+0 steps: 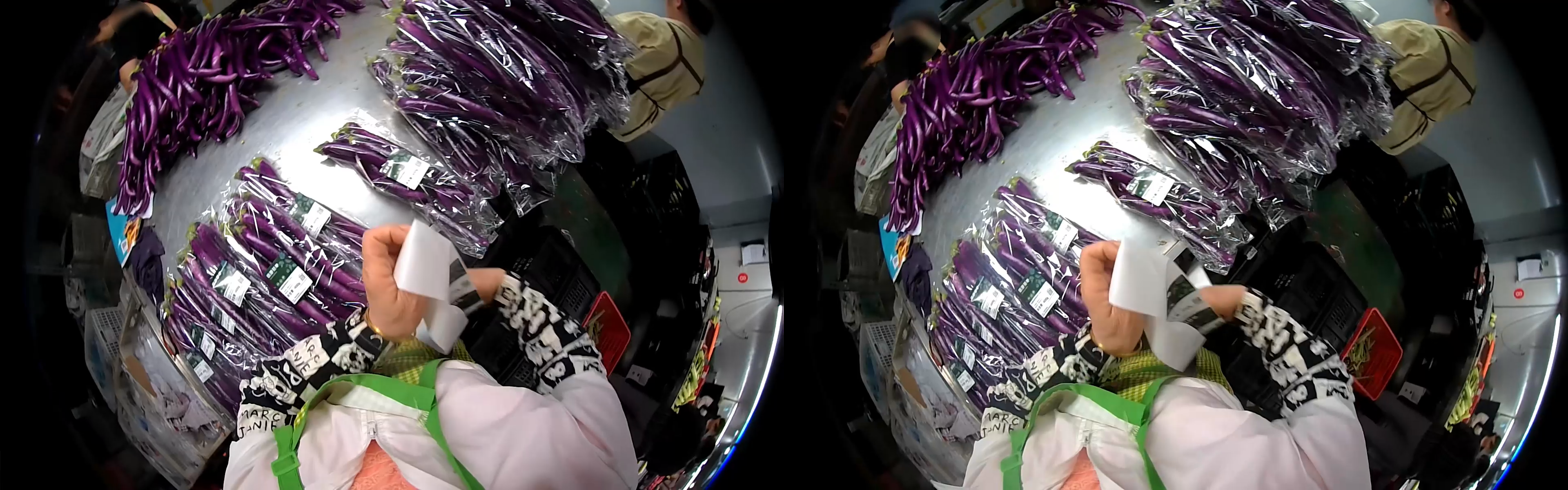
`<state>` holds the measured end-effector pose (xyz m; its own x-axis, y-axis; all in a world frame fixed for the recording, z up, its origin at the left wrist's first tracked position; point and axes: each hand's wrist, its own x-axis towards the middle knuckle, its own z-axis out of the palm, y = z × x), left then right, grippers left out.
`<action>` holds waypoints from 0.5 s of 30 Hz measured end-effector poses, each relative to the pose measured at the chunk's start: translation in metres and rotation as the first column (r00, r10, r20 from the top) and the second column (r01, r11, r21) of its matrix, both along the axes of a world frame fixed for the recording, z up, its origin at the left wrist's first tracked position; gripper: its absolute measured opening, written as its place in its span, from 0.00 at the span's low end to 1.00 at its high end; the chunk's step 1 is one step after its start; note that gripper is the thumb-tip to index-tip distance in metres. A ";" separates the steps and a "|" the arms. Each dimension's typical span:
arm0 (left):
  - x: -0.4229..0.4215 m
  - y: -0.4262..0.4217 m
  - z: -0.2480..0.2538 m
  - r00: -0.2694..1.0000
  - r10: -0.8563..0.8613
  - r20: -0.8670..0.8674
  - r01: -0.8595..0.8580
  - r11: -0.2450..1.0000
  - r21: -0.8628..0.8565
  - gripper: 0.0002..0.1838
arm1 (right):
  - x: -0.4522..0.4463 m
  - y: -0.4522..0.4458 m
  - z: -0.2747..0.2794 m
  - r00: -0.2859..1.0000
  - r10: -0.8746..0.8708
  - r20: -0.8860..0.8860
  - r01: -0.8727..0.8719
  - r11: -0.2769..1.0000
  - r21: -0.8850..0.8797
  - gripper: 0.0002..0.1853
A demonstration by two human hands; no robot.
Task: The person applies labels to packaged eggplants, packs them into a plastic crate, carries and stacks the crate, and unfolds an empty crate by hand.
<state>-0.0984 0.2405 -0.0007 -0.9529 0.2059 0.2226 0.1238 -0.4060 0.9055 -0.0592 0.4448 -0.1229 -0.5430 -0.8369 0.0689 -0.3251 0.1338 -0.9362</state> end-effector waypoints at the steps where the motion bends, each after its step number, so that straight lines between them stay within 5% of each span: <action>1: -0.003 0.004 -0.007 0.998 -0.041 0.045 0.041 0.999 0.001 0.14 | 0.020 0.014 -0.008 0.991 -0.018 -0.136 0.012 0.999 -0.049 0.24; 2: -0.005 0.007 -0.015 0.993 -0.083 0.086 0.082 0.997 0.006 0.13 | 0.044 0.040 -0.009 0.931 -0.177 0.319 0.220 0.970 -0.103 0.24; 3: -0.005 0.017 -0.023 0.989 -0.108 0.099 0.106 0.994 0.028 0.11 | 0.068 0.065 -0.010 0.651 -0.283 0.705 0.512 0.849 -0.132 0.24; 5: 0.001 0.042 -0.037 0.966 -0.167 0.198 0.150 0.984 0.100 0.10 | 0.093 0.098 0.038 0.046 -0.024 0.999 0.682 0.731 -0.014 0.25; 7: 0.004 0.074 -0.043 0.936 -0.185 0.299 0.156 0.981 0.116 0.08 | 0.103 0.122 0.105 0.439 -0.360 0.823 0.588 0.808 0.040 0.27; 8: 0.005 0.092 -0.040 0.922 -0.163 0.351 0.144 0.986 0.080 0.07 | 0.117 0.142 0.119 0.538 -0.640 0.549 0.630 0.738 0.243 0.28; 10: -0.001 0.138 -0.054 0.969 -0.092 0.230 0.089 0.996 0.025 0.10 | 0.125 0.168 0.145 0.490 -0.554 0.673 0.728 0.685 0.034 0.28; 12: -0.018 0.165 -0.057 0.984 -0.142 0.109 0.149 0.987 -0.060 0.11 | 0.119 0.175 0.171 0.303 -0.695 0.652 0.835 0.523 0.171 0.25; 15: -0.069 0.186 -0.072 0.993 -0.115 -0.025 0.102 0.948 -0.301 0.06 | 0.086 0.171 0.185 0.077 -0.982 0.170 0.913 0.138 0.385 0.16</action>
